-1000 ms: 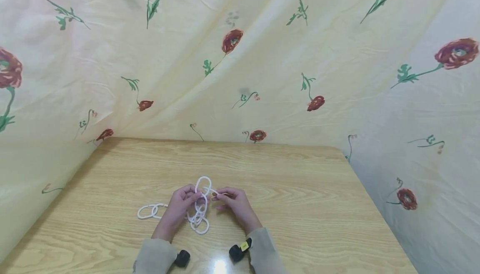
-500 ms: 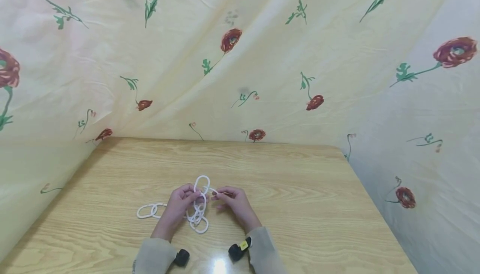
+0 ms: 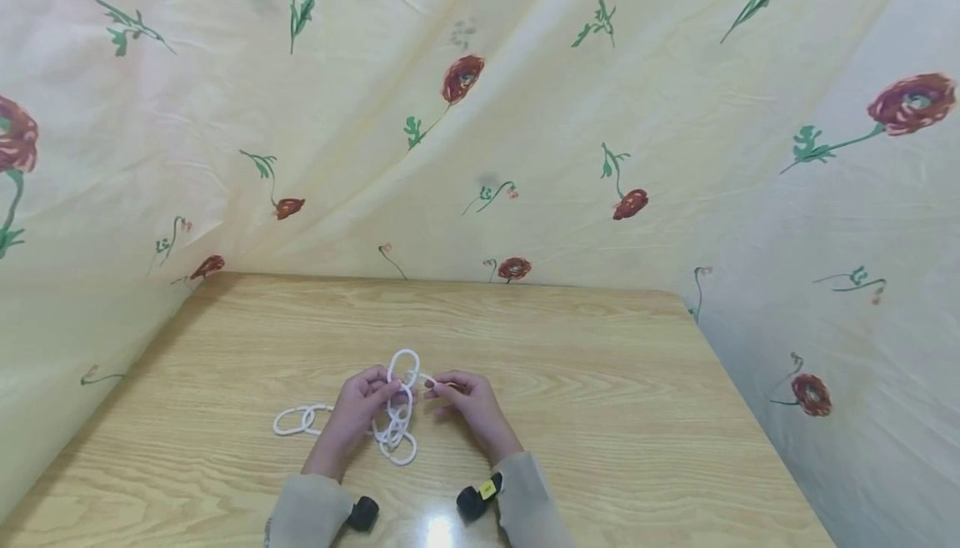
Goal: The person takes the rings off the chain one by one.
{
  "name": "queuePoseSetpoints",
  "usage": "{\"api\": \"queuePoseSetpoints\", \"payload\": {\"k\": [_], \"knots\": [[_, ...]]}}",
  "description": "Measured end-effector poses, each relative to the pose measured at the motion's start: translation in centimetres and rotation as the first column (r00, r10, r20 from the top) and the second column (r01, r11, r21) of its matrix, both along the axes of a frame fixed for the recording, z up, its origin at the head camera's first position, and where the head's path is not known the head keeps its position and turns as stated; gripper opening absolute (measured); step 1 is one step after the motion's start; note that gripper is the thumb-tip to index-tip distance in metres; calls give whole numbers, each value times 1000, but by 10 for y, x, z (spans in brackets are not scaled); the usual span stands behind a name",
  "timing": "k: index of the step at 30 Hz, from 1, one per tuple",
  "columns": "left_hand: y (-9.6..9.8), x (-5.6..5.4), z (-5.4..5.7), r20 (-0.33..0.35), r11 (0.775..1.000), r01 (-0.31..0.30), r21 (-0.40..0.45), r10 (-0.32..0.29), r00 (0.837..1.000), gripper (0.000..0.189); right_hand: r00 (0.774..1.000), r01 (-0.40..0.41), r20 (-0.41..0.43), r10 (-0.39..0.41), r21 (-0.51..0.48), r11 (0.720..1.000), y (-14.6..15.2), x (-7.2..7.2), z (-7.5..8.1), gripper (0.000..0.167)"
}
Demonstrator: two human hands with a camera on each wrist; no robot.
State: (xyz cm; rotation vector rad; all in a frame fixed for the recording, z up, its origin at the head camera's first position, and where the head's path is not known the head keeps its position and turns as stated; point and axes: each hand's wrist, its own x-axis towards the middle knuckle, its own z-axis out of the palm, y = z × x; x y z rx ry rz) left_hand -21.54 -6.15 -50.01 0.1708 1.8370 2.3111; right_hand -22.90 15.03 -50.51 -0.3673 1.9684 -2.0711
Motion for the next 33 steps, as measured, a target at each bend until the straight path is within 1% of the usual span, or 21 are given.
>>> {"api": "queuePoseSetpoints", "payload": {"k": [7, 16, 18, 22, 27, 33], "knots": [[0, 0, 0, -6, 1000, 18, 9, -18, 1000, 11, 999, 32, 7, -32, 5, 999, -1, 1, 4, 39], [0, 0, -1, -15, 1000, 24, 19, -24, 1000, 11, 996, 87, 20, -87, -8, 996, -2, 0, 1, 39], [0, -1, -1, -16, 1000, 25, 17, -25, 1000, 11, 994, 111, 25, -110, -8, 994, -2, 0, 1, 38], [0, 0, 1, -7, 1000, 19, 13, -19, 1000, 11, 982, 186, 25, -186, -13, 982, -4, 0, 2, 33], [0, 1, 1, -12, 999, 25, 21, -25, 1000, 11, 959, 282, 9, -282, -15, 959, -6, 0, 4, 29], [0, 0, 1, -10, 999, 28, 20, -28, 1000, 12, 938, 346, 21, -346, 22, 938, -6, -1, 7, 24]]}}
